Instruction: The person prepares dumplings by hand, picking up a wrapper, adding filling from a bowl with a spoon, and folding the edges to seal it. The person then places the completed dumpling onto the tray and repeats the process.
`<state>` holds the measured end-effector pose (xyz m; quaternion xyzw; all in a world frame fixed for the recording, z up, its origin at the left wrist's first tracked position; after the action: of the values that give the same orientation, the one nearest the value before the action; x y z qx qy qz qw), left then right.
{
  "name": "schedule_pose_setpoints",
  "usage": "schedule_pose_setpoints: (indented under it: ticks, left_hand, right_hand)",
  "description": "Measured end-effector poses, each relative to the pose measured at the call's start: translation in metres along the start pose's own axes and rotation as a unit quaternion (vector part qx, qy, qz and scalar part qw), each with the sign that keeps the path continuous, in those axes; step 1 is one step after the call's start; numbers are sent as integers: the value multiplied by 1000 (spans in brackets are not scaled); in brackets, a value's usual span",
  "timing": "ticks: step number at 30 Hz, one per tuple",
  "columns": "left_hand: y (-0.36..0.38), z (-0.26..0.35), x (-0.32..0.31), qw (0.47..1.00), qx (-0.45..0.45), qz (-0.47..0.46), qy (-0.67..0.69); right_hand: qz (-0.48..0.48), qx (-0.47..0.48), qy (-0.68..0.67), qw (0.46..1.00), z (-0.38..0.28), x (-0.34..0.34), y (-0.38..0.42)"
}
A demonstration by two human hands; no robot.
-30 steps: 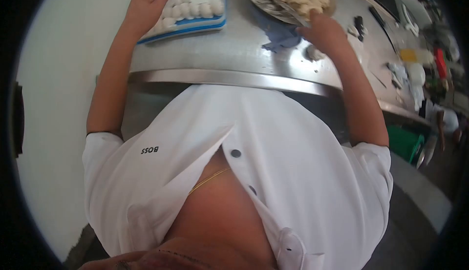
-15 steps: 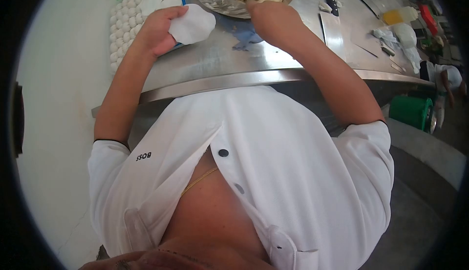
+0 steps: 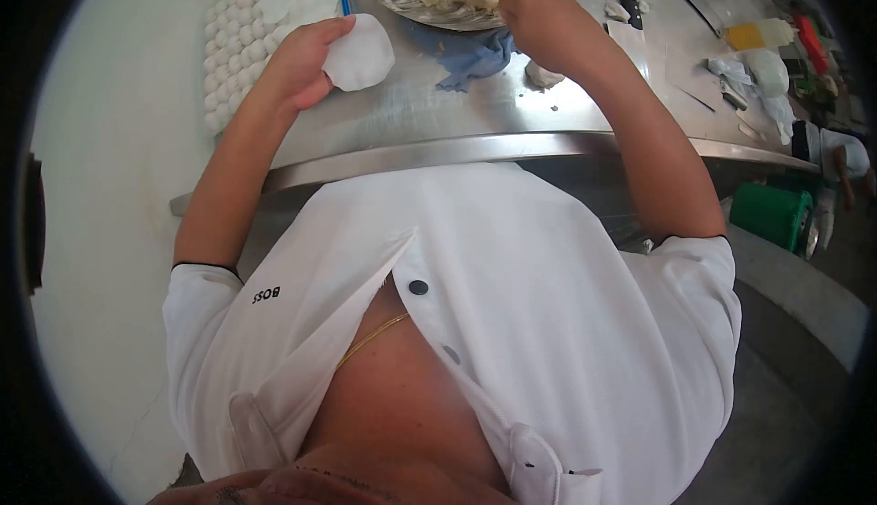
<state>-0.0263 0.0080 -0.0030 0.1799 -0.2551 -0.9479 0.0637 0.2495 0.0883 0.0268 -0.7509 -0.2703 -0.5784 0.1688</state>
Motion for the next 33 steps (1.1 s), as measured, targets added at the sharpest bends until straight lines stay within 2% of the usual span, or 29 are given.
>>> schedule_pose_setpoints:
  ticks: [4, 7, 9, 13, 16, 18, 19, 25, 27, 28, 30, 33]
  left_hand:
    - [-4, 1, -17, 999, 15, -9, -36]
    - [-7, -2, -21, 999, 11, -9, -47]
    - [-8, 0, -22, 999, 6, -3, -52]
    - [-15, -2, -18, 998, 17, 27, -54]
    - [-21, -4, -9, 997, 18, 27, -71]
    - [-25, -7, -12, 996, 16, 16, -87]
    - [-28, -8, -15, 996, 15, 9, -89]
    - [-27, -7, -19, 995, 12, 19, -102]
    - [-29, -9, -11, 994, 12, 35, -99]
    - [-33, -11, -4, 994, 16, 46, -98]
    - [-36, -12, -3, 994, 18, 55, -97]
    - [-39, -10, -12, 998, 6, 60, -20]
  right_hand:
    - [50, -21, 15, 998, 4, -14, -19]
    - [6, -13, 15, 1000, 11, -37, -29]
    - [-12, -3, -62, 998, 9, -33, -24]
    - [-50, 4, -76, 996, 16, -23, -6]
    - [-18, 24, -36, 999, 16, -20, -5]
    - [60, 15, -21, 998, 15, -16, -9]
    - [62, 11, -23, 998, 12, -17, -13]
    - [36, 11, 1, 999, 9, -33, -26]
    - [-67, -16, -69, 995, 4, -25, -17]
    - [-71, -13, -69, 995, 8, -28, -14]
    - [-12, 11, -138, 990, 22, -28, -10]
    - [9, -9, -129, 992, 35, -28, -12]
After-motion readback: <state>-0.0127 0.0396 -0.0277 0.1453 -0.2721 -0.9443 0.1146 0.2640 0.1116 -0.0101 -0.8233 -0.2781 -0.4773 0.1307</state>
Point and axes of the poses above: each hand's wrist, its own y-axis away from the middle knuckle, its own x-axis out of the back of the hand, z = x × y, the point moved 2 cm from there along -y, towards the middle knuckle
